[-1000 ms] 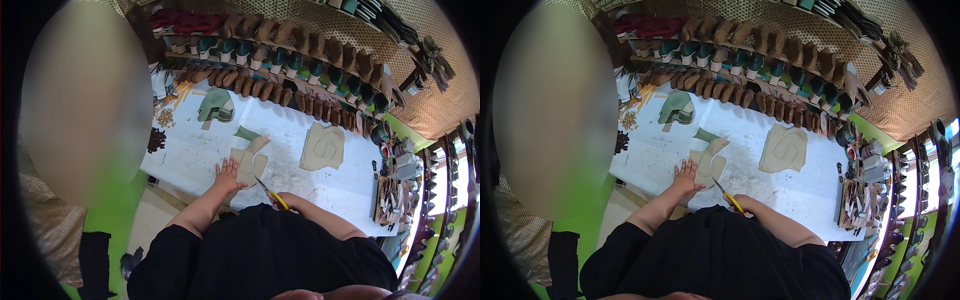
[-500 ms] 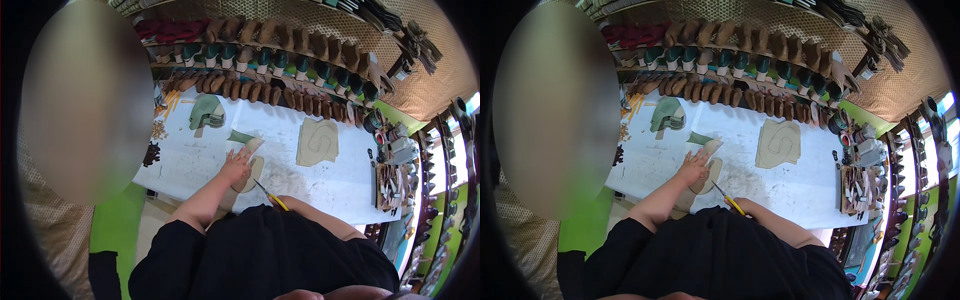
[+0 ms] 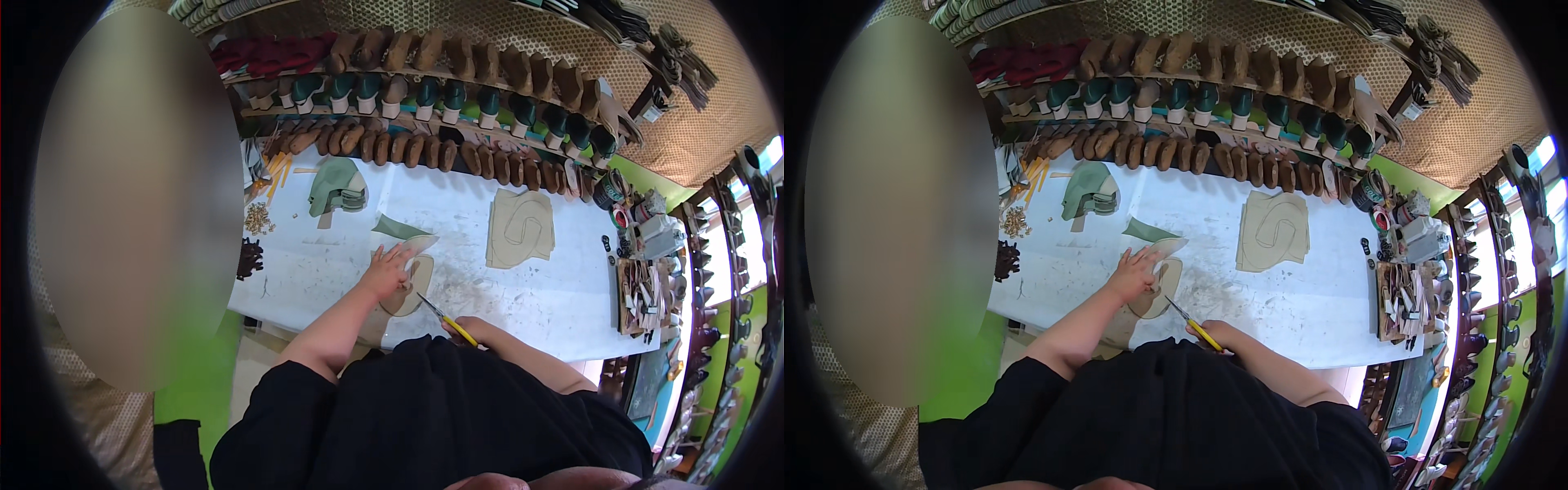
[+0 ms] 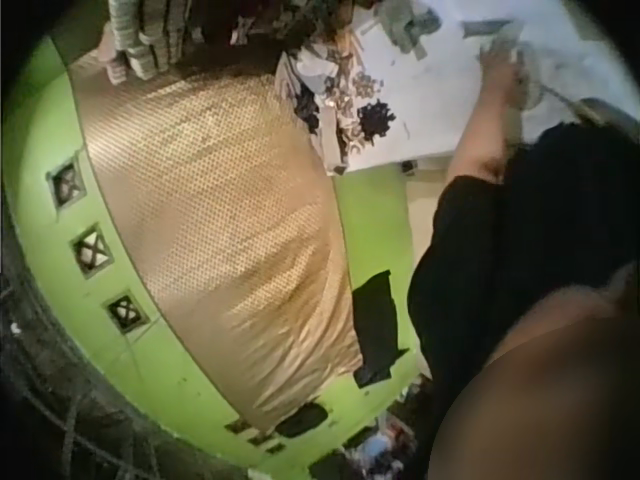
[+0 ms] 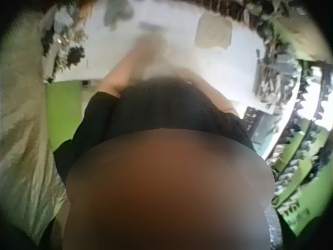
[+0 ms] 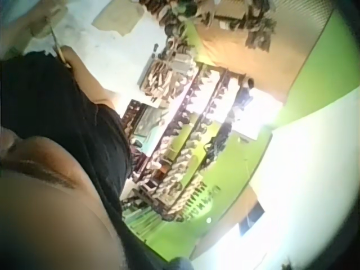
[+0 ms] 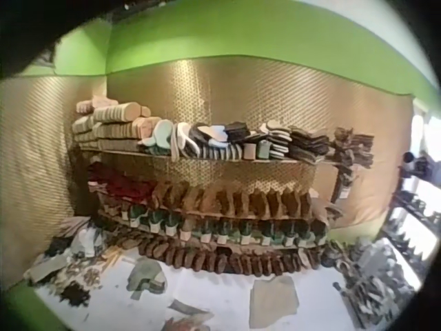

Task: Cut out shoe component patterns from a sheet of material using scissors.

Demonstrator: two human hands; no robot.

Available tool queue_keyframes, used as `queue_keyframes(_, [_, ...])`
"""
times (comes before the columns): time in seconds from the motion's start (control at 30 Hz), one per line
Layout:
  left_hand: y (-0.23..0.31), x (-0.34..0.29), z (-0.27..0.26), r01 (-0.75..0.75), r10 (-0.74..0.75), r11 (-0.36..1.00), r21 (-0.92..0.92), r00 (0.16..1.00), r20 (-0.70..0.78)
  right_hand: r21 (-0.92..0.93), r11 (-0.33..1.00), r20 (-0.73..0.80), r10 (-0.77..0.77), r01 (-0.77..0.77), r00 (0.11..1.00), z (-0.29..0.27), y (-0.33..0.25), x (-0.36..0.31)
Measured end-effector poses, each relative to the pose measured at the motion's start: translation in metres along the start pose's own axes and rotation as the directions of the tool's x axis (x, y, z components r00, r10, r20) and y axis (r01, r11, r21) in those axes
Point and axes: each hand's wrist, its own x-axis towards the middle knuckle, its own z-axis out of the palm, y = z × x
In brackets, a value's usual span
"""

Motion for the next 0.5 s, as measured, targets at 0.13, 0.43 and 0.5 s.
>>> queue_keyframes(0.13, [-0.009,-0.013,0.022,0.036,-0.058,0.995,-0.098,0.972,-0.23,-0.306,0.952,-0.193,-0.047,-0.014,0.98,0.0,-0.031,-0.015])
queue_keyframes(0.43, [-0.005,-0.014,0.003,0.06,-0.101,0.982,-0.18,0.968,-0.228,-0.503,0.857,-0.246,-0.024,-0.107,0.969,-0.018,-0.086,-0.026])
queue_keyframes(0.5, [-0.004,-0.015,-0.002,0.081,-0.118,0.976,-0.2,0.976,-0.181,-0.502,0.859,-0.24,-0.03,-0.098,0.97,-0.018,-0.087,-0.015])
